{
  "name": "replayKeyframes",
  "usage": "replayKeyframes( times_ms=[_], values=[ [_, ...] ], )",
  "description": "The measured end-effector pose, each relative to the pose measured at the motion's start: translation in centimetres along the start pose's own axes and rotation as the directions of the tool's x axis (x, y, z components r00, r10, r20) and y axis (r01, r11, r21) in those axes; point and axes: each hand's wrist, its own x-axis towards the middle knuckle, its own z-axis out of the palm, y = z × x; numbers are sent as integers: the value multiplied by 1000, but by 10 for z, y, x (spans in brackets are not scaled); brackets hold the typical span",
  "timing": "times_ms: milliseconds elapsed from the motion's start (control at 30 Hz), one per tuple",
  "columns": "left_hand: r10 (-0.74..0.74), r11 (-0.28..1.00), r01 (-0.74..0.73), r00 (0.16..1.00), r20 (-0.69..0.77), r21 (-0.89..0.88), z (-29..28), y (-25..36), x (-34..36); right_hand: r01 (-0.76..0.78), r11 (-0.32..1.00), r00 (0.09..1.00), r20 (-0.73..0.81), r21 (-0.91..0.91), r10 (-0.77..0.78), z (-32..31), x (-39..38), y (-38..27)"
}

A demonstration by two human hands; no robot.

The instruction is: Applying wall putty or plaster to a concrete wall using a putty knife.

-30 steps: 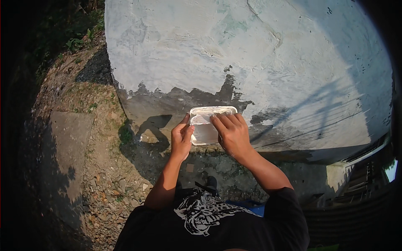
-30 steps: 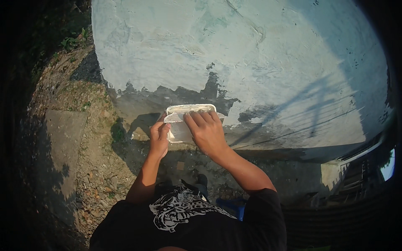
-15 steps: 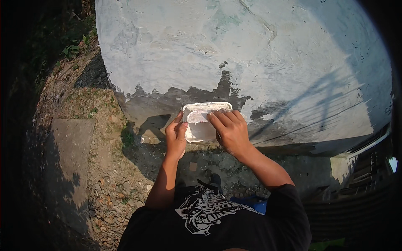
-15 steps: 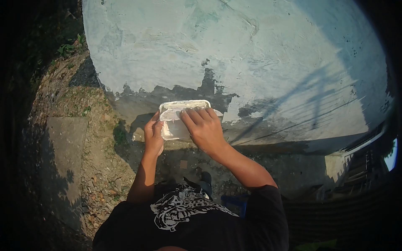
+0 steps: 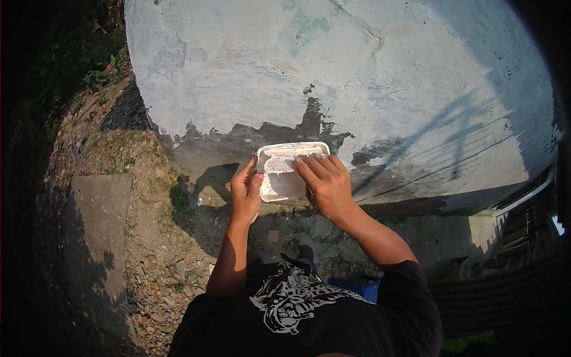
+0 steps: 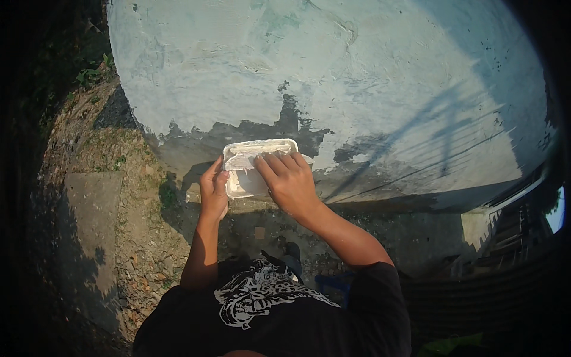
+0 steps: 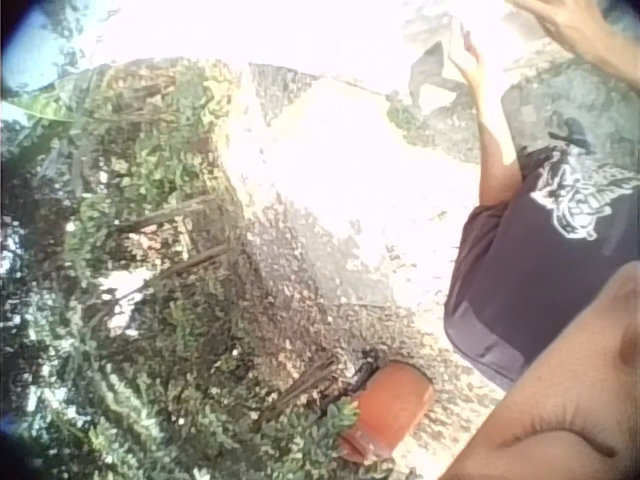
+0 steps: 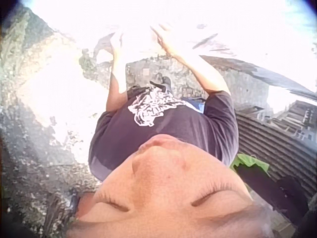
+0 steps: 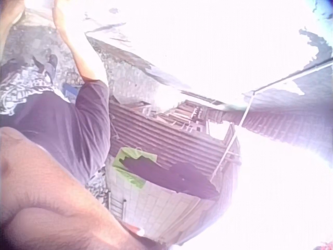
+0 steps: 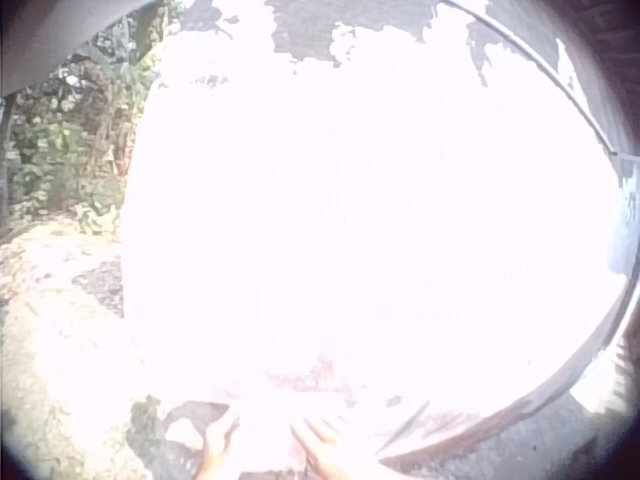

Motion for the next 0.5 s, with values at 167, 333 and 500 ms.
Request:
replayKeyframes(
  times_ms=[167, 333, 500],
  values=[
    [92, 996, -92, 996, 23, 4, 2, 1, 1, -1, 1000, 999, 44, 15, 0, 10, -10, -3],
    [-5, 998, 8, 999, -52, 56, 0, 6, -2, 23, 989, 992, 119, 148, -40, -3, -23, -8],
    [1, 996, 11, 991, -130, 89, -7, 3, -2, -236, 881, 970, 39, 409, 241, -21, -21, 8]
  ],
)
